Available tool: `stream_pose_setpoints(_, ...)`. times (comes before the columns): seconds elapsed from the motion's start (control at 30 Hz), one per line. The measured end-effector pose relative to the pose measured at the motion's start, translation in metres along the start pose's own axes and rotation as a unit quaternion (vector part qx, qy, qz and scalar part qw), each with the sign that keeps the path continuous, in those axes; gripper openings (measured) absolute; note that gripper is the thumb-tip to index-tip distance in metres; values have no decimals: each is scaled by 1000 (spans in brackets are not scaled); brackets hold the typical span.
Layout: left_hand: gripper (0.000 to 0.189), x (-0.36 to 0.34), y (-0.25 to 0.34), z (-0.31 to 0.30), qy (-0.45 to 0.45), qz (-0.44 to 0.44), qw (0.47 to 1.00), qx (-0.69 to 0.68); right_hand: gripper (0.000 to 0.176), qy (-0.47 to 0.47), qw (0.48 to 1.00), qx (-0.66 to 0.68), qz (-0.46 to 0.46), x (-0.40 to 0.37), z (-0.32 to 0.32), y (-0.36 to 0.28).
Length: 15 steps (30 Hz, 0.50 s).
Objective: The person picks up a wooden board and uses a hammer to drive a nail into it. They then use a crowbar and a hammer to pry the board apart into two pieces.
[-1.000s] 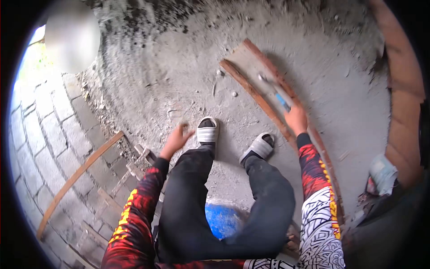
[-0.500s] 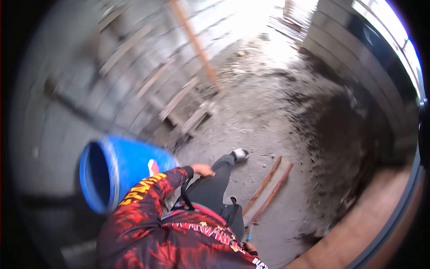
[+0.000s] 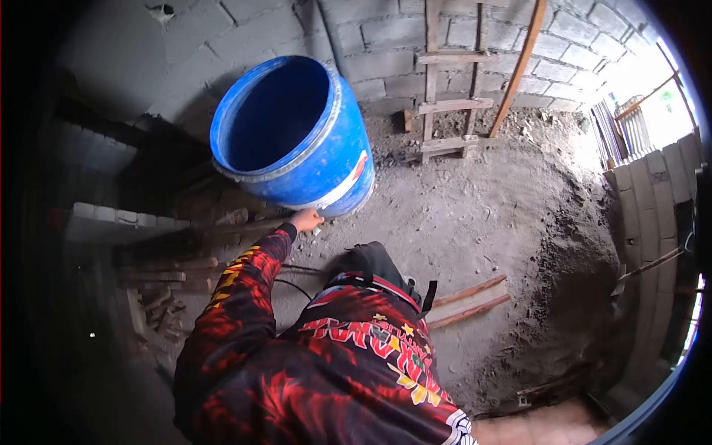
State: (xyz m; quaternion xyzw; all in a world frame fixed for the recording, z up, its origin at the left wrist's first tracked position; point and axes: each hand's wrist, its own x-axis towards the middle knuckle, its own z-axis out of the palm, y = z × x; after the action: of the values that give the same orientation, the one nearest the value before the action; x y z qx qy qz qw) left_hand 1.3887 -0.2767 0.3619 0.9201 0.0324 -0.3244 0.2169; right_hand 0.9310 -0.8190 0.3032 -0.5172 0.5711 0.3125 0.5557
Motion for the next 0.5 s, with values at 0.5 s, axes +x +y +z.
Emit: stream_pose_setpoints(0.5,52,-37,-285,-40,77,-192,971,-117,40,1,984,-175,14,-79,141,22)
